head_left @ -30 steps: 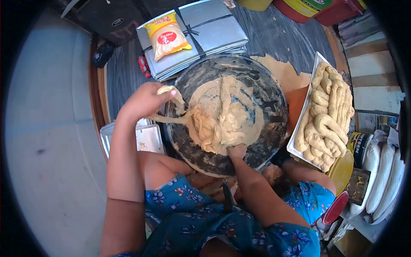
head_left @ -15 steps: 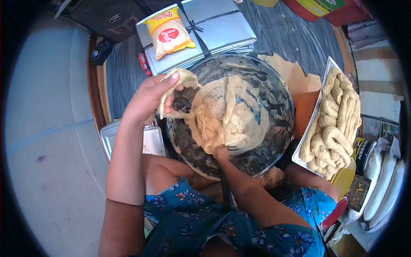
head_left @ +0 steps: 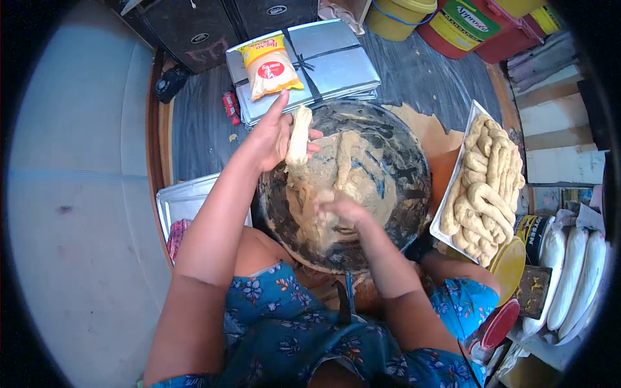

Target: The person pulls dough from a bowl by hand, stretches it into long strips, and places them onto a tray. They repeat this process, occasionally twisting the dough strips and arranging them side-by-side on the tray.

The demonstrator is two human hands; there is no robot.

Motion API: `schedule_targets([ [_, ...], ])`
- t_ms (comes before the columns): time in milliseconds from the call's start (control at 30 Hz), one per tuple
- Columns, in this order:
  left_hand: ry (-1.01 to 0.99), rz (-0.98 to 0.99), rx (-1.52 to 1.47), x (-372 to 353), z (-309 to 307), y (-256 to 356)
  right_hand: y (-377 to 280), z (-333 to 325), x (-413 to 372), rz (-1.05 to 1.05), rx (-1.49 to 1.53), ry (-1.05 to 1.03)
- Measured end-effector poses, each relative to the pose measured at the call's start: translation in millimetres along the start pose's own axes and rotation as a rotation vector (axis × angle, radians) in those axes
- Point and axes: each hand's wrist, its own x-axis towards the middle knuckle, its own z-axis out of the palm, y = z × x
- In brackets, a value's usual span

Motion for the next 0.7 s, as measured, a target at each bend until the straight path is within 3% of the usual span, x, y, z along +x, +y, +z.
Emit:
schedule_targets([
  [67,-0.017,-0.014,0.029,2.0,-2.8,-3.1,-79.2,23.2,-21.7,-0.278,-0.493,0.03],
  [133,-0.059,-0.02,0.042,6.2,-8.9,-7.1,-138.3,40.1,-33.9,-0.266,-0.812,0.056],
  [200,-0.003,-0.042,-0.021,17.5,-10.0,-13.6,-173.8,47.0,-23.0,-0.368,-0.949,0.147],
  [233,0.028,-0.053,-0.054,17.9,-8.2,-16.0,-205.6,67.1,-38.2,-0.298,-0.953,0.176],
  [267,-0.071,-0.038,-0.044,6.8,-1.1,-11.7,-209.0,57.4,-19.8,-0.48,-1.055,0.25],
  [367,-0.091,0.042,-0.038,-3.6,9.1,-7.6,-234.5,52.3,-10.6,-0.374,-1.227,0.164],
  [467,-0.055,0.107,0.056,-4.0,14.1,-9.4,-252.4,46.6,-13.2,-0.423,-0.918,0.459],
  [567,-0.062,0.064,0.052,-13.6,26.8,-5.7,-246.9,29.5,-14.5,-0.418,-0.876,0.355],
  [700,-0.097,0.05,0.155,-13.0,27.1,-0.5,-242.0,18.3,-17.1,-0.287,-0.59,0.513],
])
